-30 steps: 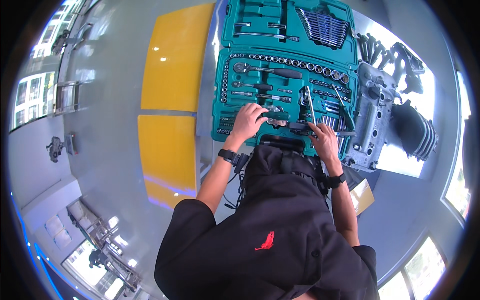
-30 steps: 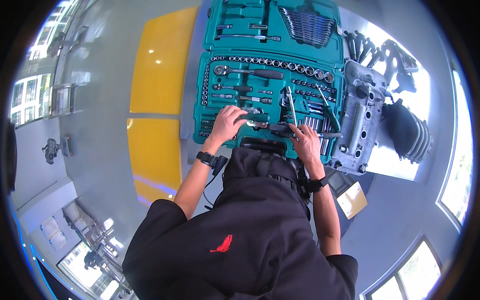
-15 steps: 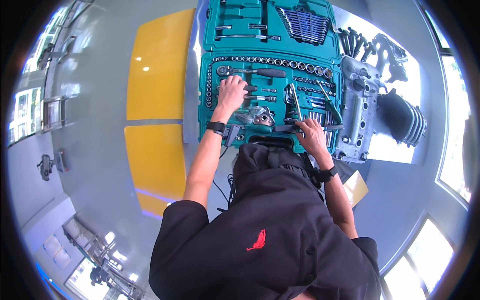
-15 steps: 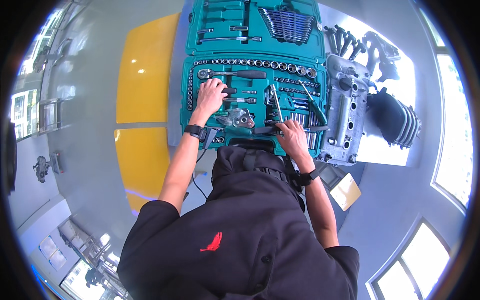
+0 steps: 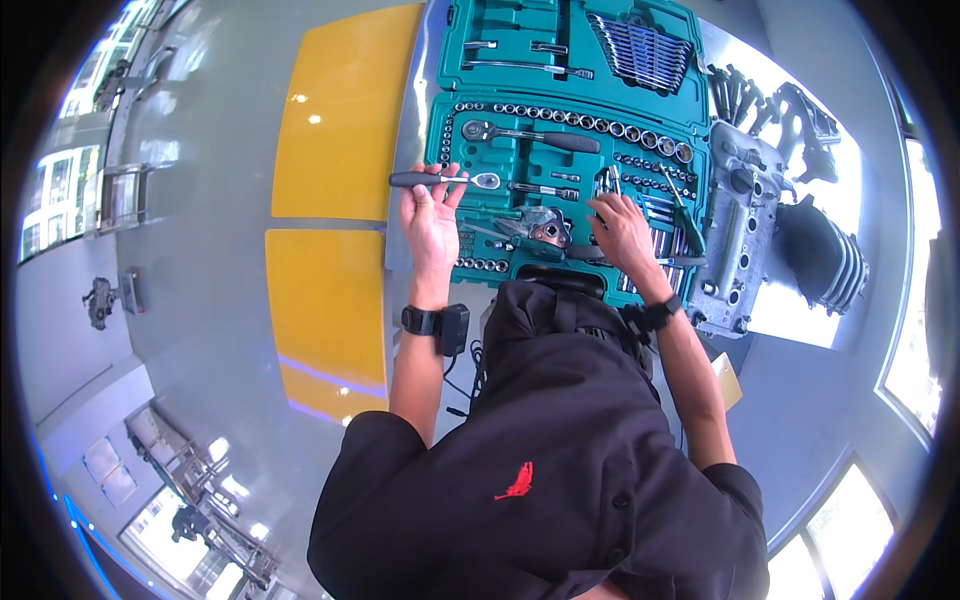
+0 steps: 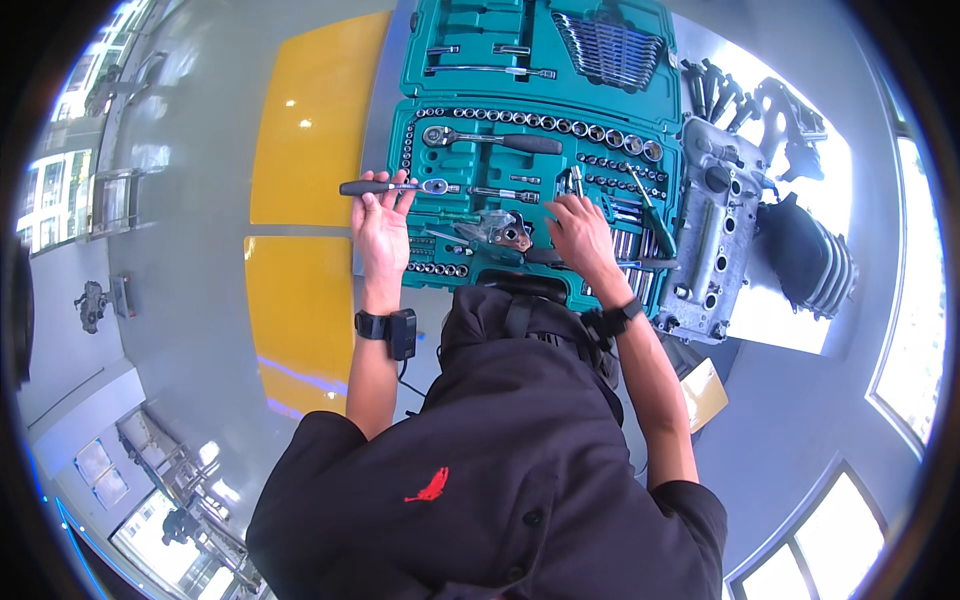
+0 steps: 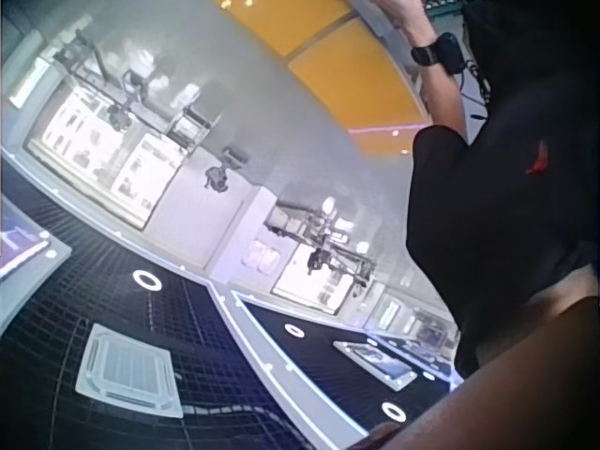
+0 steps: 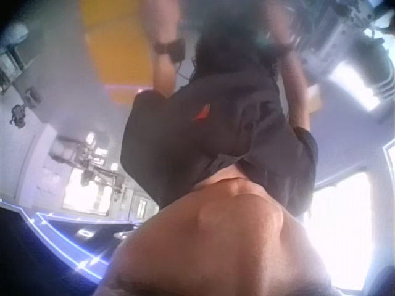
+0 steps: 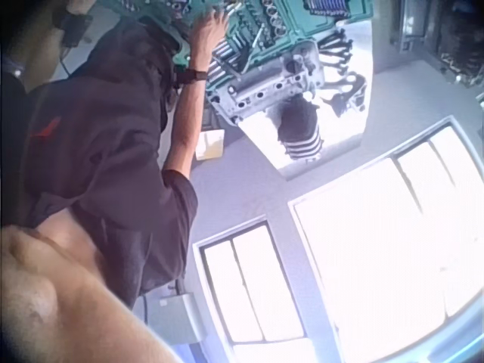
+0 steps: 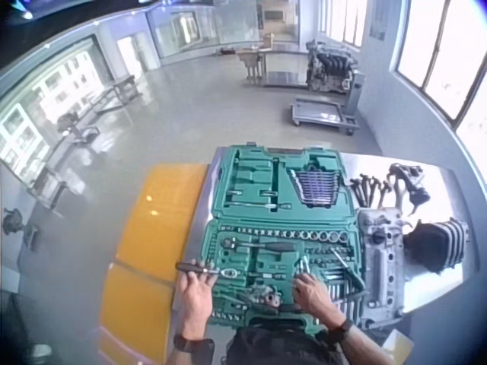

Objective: The person uses a screwdriver to adjust components inside an engine block, then switches to a ratchet to tighten bolts. They repeatedly select tools from a green toolkit, apply them to the engine, and return them to the kit.

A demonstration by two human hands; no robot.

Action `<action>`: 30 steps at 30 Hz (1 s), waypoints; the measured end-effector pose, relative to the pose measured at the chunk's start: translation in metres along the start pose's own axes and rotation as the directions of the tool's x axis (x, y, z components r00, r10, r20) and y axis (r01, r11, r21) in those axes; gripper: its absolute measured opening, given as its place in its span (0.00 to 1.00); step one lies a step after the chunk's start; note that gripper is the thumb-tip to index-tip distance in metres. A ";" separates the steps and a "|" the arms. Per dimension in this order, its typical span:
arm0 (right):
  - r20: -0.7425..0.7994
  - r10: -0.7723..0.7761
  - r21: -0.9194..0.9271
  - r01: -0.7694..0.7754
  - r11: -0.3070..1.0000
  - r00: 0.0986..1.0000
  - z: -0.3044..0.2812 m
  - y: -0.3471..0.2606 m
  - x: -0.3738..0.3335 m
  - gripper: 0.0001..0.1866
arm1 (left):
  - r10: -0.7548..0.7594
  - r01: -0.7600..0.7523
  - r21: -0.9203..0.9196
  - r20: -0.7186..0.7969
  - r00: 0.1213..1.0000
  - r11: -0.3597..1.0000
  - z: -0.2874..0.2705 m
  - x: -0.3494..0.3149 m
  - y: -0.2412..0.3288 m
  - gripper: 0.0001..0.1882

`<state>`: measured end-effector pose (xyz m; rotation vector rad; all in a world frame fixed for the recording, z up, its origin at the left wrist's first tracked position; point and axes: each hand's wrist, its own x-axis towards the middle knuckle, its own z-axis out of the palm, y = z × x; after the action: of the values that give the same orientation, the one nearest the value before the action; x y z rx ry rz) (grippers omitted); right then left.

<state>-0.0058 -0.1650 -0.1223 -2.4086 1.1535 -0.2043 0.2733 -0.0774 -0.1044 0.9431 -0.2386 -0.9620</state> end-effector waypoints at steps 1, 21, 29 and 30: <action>-0.030 -0.029 0.011 0.029 1.000 0.999 0.010 -0.003 0.013 0.13 | 0.007 -0.007 -0.022 -0.015 1.000 1.000 0.000 -0.006 0.001 0.16; -0.136 0.148 0.086 -0.138 0.987 0.980 0.069 -0.009 0.041 0.06 | -0.161 0.155 -0.124 -0.037 0.986 0.980 -0.025 -0.055 -0.018 0.13; -0.106 0.559 0.419 -0.473 0.775 0.823 0.076 -0.015 0.047 0.14 | -0.159 0.156 -0.069 -0.043 0.986 0.985 -0.025 -0.048 -0.025 0.12; -0.104 0.601 0.477 -0.491 0.729 0.792 0.078 -0.016 0.048 0.14 | -0.161 0.158 -0.070 -0.040 0.986 0.985 -0.024 -0.048 -0.025 0.12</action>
<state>0.0612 -0.1670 -0.1872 -1.5968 1.6884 -0.5195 0.2435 -0.0318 -0.1277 0.9319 -0.0931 -1.0874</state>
